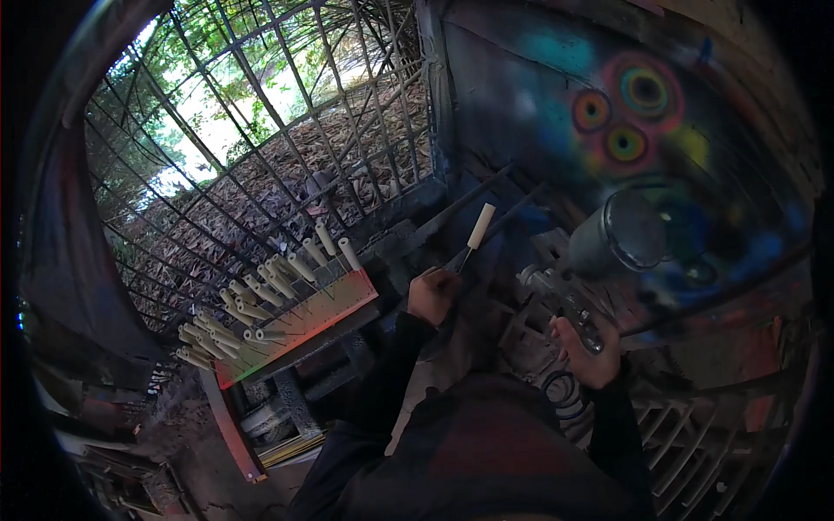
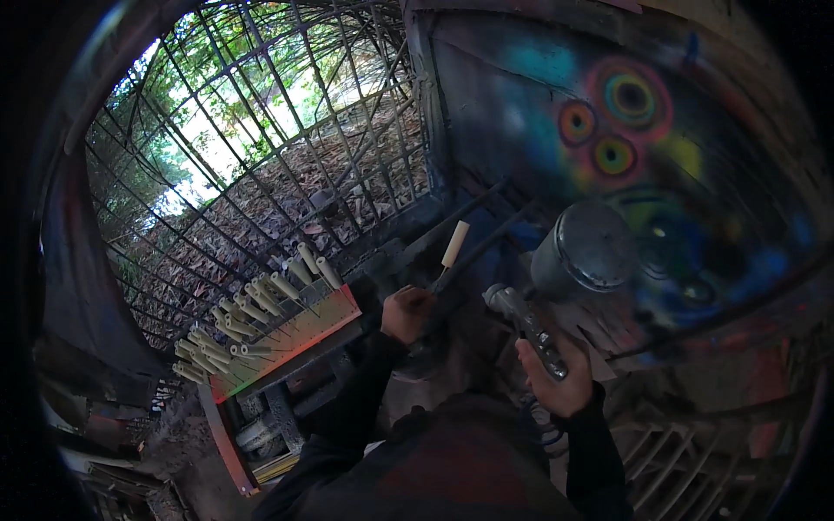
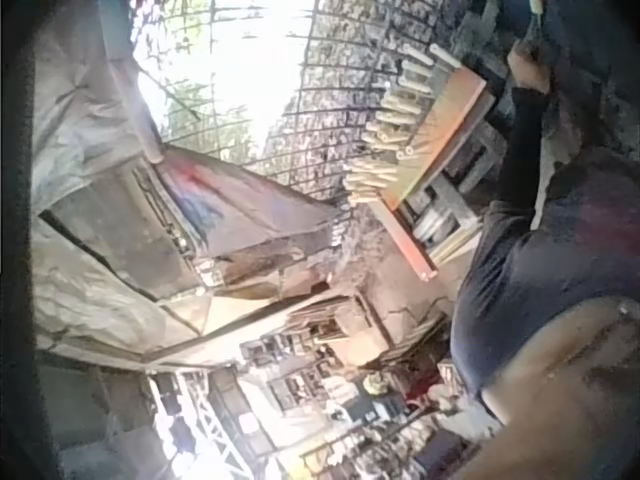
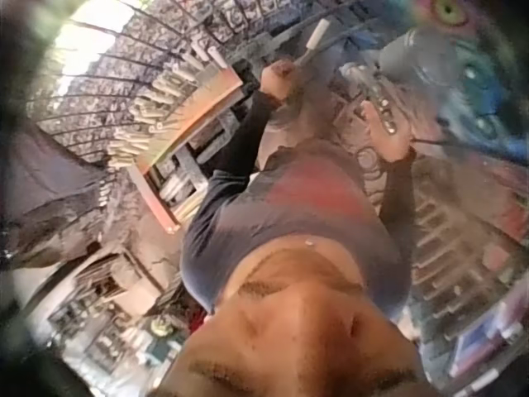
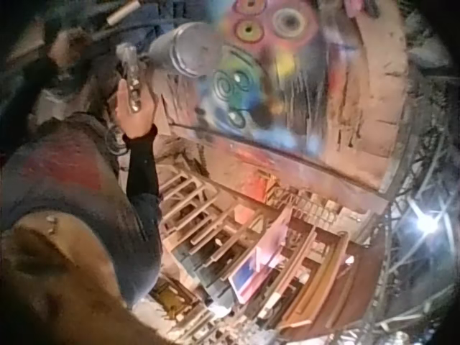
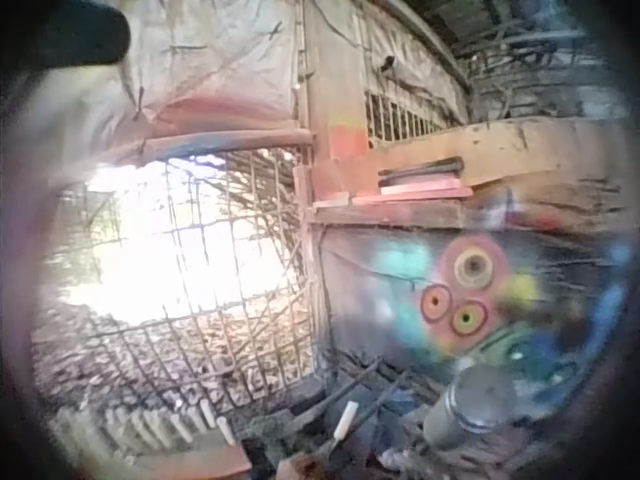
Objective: The person uses a spray gun to apply paint to a series of small cylindrical wooden dowels. They pick up each dowel individually from a wooden rack, spray it, and place it back in the rack, repeating this process for multiple items.
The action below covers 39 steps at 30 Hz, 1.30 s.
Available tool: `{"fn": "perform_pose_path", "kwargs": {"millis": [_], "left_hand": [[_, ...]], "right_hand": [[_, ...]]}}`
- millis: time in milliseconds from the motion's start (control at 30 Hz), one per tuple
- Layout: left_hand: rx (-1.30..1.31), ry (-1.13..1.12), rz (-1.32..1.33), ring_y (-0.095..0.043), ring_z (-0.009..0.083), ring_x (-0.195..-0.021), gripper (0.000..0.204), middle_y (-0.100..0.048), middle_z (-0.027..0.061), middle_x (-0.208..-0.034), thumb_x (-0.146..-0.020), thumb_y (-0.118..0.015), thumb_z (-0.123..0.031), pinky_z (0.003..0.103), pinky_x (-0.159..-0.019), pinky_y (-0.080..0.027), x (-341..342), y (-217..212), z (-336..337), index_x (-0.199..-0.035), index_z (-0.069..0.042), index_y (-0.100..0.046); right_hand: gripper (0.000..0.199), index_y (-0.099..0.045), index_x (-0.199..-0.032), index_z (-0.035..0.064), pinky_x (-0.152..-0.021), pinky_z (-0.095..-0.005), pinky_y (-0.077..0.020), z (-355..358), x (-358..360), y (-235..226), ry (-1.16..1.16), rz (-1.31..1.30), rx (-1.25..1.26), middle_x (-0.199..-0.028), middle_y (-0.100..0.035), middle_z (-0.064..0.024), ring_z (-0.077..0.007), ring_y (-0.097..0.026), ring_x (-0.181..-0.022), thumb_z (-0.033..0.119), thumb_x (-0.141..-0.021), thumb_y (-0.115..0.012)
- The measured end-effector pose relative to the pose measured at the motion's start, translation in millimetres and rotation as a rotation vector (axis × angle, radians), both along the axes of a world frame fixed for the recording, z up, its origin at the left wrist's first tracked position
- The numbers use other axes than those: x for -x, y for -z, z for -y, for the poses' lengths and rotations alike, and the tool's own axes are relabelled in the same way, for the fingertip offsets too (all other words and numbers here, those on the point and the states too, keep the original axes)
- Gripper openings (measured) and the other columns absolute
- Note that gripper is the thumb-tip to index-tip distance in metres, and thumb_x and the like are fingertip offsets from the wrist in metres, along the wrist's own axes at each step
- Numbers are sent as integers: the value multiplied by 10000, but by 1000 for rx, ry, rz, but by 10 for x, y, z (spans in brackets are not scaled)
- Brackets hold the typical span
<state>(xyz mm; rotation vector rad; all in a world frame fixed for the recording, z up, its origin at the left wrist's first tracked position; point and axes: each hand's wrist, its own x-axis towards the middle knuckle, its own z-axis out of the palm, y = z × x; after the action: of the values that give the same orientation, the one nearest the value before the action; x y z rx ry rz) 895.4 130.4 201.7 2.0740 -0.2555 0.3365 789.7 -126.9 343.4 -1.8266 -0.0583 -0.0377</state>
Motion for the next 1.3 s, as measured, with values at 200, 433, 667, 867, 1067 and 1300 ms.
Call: {"fn": "perform_pose_path", "kwargs": {"millis": [200, 433, 667, 867, 1067, 1300], "left_hand": [[-4, 16, 3, -643, 312, -730, 91, -630, 132, -776, -771, -683, -103, 365, -644, -502, 8, -16, -6, -834, -38, -692], [-1, 4, 4, -644, 310, -732, 96, -631, 129, -779, -768, -687, -113, 369, -641, -502, 36, -18, -18, -833, -42, -692], [2, -14, -23, -647, 299, -730, 113, -635, 127, -784, -757, -701, -114, 365, -645, -504, 44, -25, -9, -847, -46, -700], [1, -24, -28, -648, 284, -723, 89, -632, 121, -773, -763, -706, -100, 352, -644, -500, 38, -19, 5, -829, -40, -701], [17, -22, -51, -651, 272, -721, 93, -636, 117, -775, -766, -711, -114, 345, -645, -498, 63, -38, 2, -819, -38, -702], [9, -46, -53, -648, 261, -707, 85, -635, 111, -765, -756, -717, -111, 336, -636, -492, 50, -65, 13, -796, -38, -698]], "right_hand": [[408, -556, -1264, -17, -502, -229, -452, 3, 18, 41, -52, -58, -65, -722, -605, -13, -58, -537, -542, 137, -896, -646], [427, -532, -1297, -22, -504, -224, -456, -4, -114, 25, 99, 115, -21, -748, -623, -25, -61, -542, -549, 113, -904, -629], [439, -532, -1296, -22, -504, -231, -450, 6, -48, 57, -6, 33, 8, -743, -615, -20, -57, -538, -550, 126, -896, -638], [456, -520, -1312, -14, -512, -230, -447, -8, -20, 31, -60, -44, -67, -737, -609, -11, -54, -536, -559, 137, -898, -639], [467, -504, -1333, -9, -509, -208, -447, 7, -98, -62, 112, 22, -64, -739, -612, -14, -50, -538, -564, 121, -902, -629], [451, -527, -1320, 11, -510, -222, -450, 32, -36, 22, -1, -9, -20, -737, -612, -9, -52, -540, -558, 110, -892, -634]]}}
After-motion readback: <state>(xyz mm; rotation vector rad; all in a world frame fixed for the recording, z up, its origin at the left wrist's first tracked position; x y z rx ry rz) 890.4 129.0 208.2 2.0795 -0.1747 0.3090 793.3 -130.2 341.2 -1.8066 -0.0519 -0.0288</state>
